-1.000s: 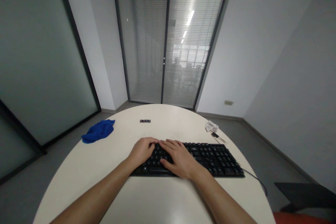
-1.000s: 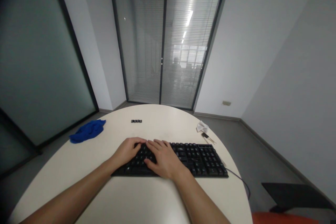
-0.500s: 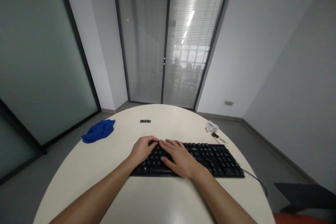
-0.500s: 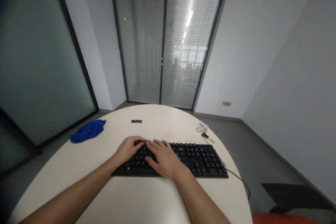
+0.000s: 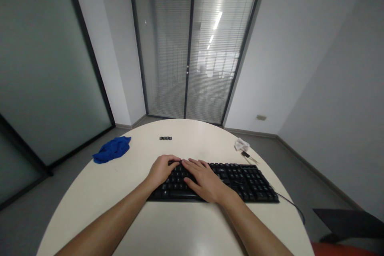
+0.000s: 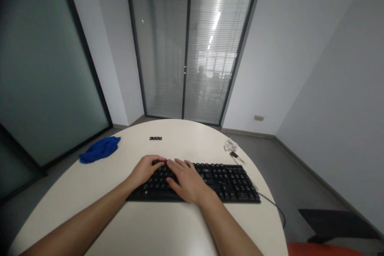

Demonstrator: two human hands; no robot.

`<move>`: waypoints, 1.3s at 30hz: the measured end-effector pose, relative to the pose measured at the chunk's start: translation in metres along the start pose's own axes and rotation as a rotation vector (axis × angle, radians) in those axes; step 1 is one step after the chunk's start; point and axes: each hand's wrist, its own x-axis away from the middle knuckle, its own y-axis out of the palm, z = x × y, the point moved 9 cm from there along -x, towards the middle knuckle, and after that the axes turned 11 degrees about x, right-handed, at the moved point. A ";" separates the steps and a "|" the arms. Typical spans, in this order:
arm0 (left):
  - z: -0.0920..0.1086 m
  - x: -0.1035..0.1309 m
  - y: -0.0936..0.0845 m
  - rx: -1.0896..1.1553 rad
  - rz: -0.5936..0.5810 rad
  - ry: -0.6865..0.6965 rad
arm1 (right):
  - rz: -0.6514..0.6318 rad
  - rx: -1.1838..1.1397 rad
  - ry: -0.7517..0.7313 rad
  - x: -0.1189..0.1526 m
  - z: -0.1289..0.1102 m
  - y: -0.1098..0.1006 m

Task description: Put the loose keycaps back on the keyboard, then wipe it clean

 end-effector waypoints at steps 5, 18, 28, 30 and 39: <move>0.001 0.001 0.001 0.021 -0.004 -0.002 | 0.000 -0.005 0.008 0.000 0.000 0.000; 0.009 0.003 0.006 -0.041 -0.068 0.075 | 0.016 0.013 0.007 -0.001 0.000 -0.001; 0.037 0.021 0.004 -0.346 -0.221 0.280 | 0.031 0.056 0.011 0.001 -0.004 -0.002; 0.038 0.023 0.002 -0.362 -0.225 0.294 | 0.034 0.060 0.010 0.000 -0.004 -0.002; 0.046 0.027 0.004 -0.478 -0.284 0.363 | 0.057 0.091 0.006 -0.001 -0.008 -0.008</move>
